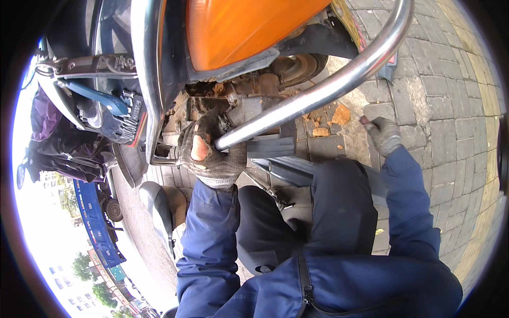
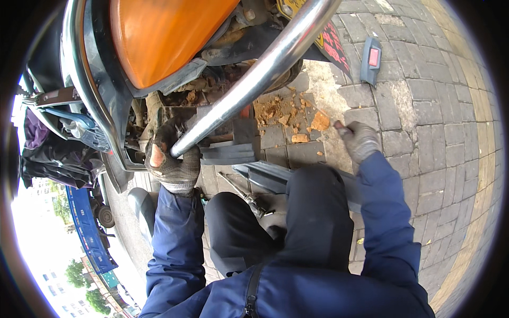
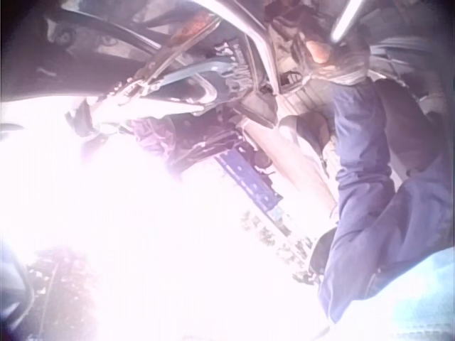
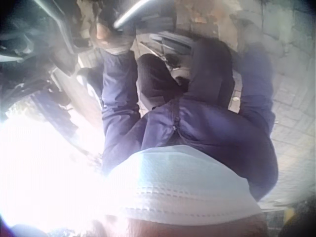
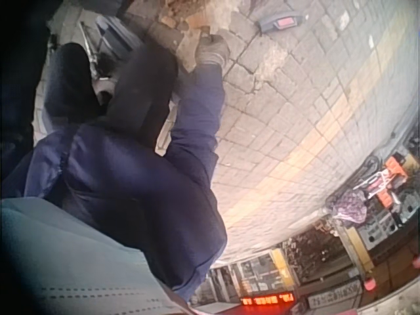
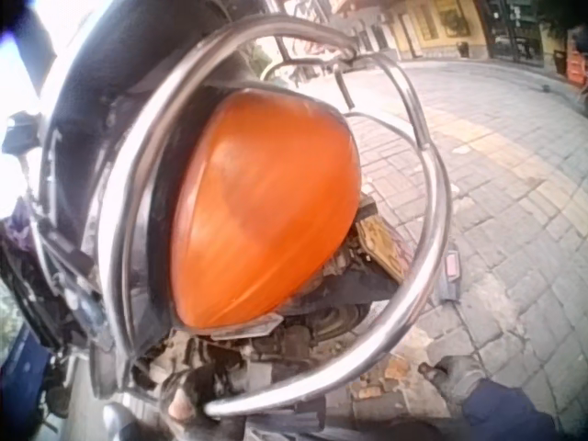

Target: The person kneels beside a scooter and uses a screwdriver to loosen and remove fasteners from the rear wheel area. They detach a plastic cover and set it aside, then reach into the exposed engine compartment to adjust internal components.

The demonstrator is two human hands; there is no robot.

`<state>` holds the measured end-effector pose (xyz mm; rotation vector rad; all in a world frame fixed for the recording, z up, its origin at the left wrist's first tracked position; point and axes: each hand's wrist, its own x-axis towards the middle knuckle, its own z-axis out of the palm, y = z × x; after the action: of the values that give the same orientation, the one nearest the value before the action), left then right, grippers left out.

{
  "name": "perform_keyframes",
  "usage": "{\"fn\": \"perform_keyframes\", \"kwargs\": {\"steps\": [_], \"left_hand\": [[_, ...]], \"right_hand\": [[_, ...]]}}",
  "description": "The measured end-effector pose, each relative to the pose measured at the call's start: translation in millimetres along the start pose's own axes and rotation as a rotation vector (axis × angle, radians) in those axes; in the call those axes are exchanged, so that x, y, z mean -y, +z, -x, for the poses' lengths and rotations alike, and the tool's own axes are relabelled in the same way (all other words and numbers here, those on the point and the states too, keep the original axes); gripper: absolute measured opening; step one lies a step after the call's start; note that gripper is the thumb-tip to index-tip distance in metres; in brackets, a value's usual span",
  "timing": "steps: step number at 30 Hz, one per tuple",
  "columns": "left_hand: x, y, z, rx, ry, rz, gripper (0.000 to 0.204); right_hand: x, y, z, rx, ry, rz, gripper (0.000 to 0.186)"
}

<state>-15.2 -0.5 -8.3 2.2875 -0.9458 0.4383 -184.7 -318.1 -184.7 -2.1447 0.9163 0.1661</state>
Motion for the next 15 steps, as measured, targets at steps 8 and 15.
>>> {"fn": "perform_keyframes", "kwargs": {"steps": [8, 15], "left_hand": [[0, -1, 2, 0.049, -0.038, 0.037, 0.050], [6, -1, 3, 0.034, 0.015, 0.016, 0.049]], "right_hand": [[2, -7, 17, 0.118, -0.126, -0.014, 0.046], [27, -76, 50, 0.153, -0.401, -0.303, 0.027]]}}
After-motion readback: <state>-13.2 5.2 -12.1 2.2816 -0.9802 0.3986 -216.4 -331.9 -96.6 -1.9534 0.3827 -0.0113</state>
